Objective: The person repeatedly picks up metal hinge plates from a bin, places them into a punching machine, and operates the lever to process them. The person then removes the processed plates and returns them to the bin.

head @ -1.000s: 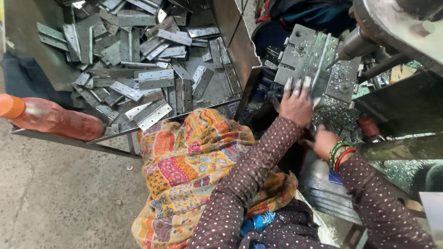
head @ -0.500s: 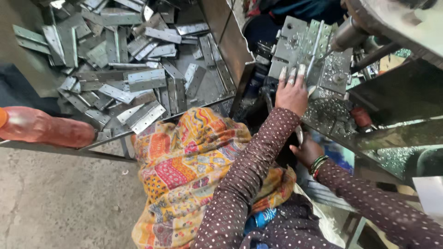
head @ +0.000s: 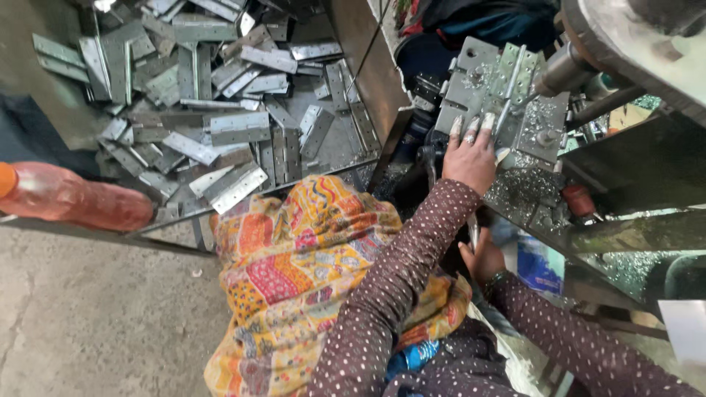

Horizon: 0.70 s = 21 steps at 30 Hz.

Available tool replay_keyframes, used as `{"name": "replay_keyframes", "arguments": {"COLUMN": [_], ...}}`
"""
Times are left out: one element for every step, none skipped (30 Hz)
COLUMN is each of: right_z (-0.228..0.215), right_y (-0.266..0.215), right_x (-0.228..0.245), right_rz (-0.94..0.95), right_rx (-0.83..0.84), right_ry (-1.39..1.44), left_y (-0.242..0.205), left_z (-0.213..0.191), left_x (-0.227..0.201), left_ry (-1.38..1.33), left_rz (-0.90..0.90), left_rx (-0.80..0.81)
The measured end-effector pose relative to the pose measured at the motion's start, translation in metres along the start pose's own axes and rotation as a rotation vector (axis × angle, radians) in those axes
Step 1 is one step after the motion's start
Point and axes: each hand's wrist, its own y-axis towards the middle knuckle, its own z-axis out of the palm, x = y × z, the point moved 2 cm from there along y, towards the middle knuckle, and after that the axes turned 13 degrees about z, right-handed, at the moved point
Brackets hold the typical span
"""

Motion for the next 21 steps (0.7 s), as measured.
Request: {"name": "replay_keyframes", "arguments": {"right_z": [0.006, 0.007, 0.002, -0.009, -0.027, -0.046, -0.066, -0.083, -0.093, -0.100, -0.099, -0.096, -0.083, -0.063, -0.041, -0.022, -0.003, 0.008, 0.014, 0.015, 0.008], "right_y": [-0.007, -0.006, -0.006, 0.012, 0.030, 0.044, 0.064, 0.069, 0.072, 0.075, 0.071, 0.073, 0.065, 0.052, 0.035, 0.021, 0.009, 0.008, 0.009, -0.004, -0.012], "right_x": [-0.008, -0.012, -0.014, -0.009, -0.003, 0.005, 0.013, 0.014, 0.014, 0.012, 0.011, 0.010, 0.008, 0.004, -0.001, -0.007, -0.011, -0.017, -0.022, -0.027, -0.030], "right_rz": [0.026, 0.057, 0.101, 0.134, 0.167, 0.171, 0.174, 0.227, 0.326, 0.360, 0.362, 0.306, 0.226, 0.201, 0.184, 0.107, 0.031, 0.038, 0.045, 0.078, 0.104], "right_rx": [0.024, 0.038, 0.104, 0.159, 0.213, 0.248, 0.276, 0.332, 0.400, 0.416, 0.409, 0.367, 0.278, 0.203, 0.130, 0.051, -0.029, -0.015, -0.001, 0.025, 0.095], "right_ry": [0.009, 0.026, -0.080, -0.184, -0.288, -0.321, -0.313, -0.292, -0.276, -0.277, -0.282, -0.295, -0.311, -0.306, -0.274, -0.175, -0.076, -0.050, -0.025, 0.003, -0.083], "left_y": [-0.005, -0.009, -0.013, -0.008, -0.001, 0.001, 0.008, 0.009, 0.010, 0.015, 0.020, 0.028, 0.034, 0.036, 0.038, 0.038, 0.037, 0.036, 0.035, 0.022, 0.008], "left_z": [-0.002, -0.005, -0.008, -0.010, -0.011, -0.010, -0.005, 0.003, 0.013, 0.022, 0.030, 0.038, 0.044, 0.049, 0.051, 0.051, 0.049, 0.045, 0.038, 0.031, 0.022], "left_x": [-0.003, -0.005, -0.007, -0.004, 0.000, 0.002, 0.008, 0.006, 0.006, 0.006, 0.006, 0.009, 0.010, 0.012, 0.013, 0.013, 0.012, 0.013, 0.015, 0.009, 0.001], "left_ry": [-0.006, -0.011, -0.016, 0.010, 0.035, 0.056, 0.048, 0.026, 0.005, 0.018, 0.031, 0.049, 0.059, 0.069, 0.078, 0.092, 0.106, 0.123, 0.122, 0.106, 0.090], "left_rz": [-0.006, 0.003, 0.013, 0.033, 0.052, 0.065, 0.059, 0.051, 0.045, 0.032, 0.019, 0.003, 0.016, 0.032, 0.047, 0.053, 0.060, 0.053, 0.058, 0.071, 0.083], "left_rx": [-0.007, -0.014, -0.021, -0.025, -0.030, -0.028, 0.057, 0.155, 0.252, 0.242, 0.231, 0.213, 0.189, 0.169, 0.148, 0.167, 0.187, 0.201, 0.162, 0.145, 0.128]}}
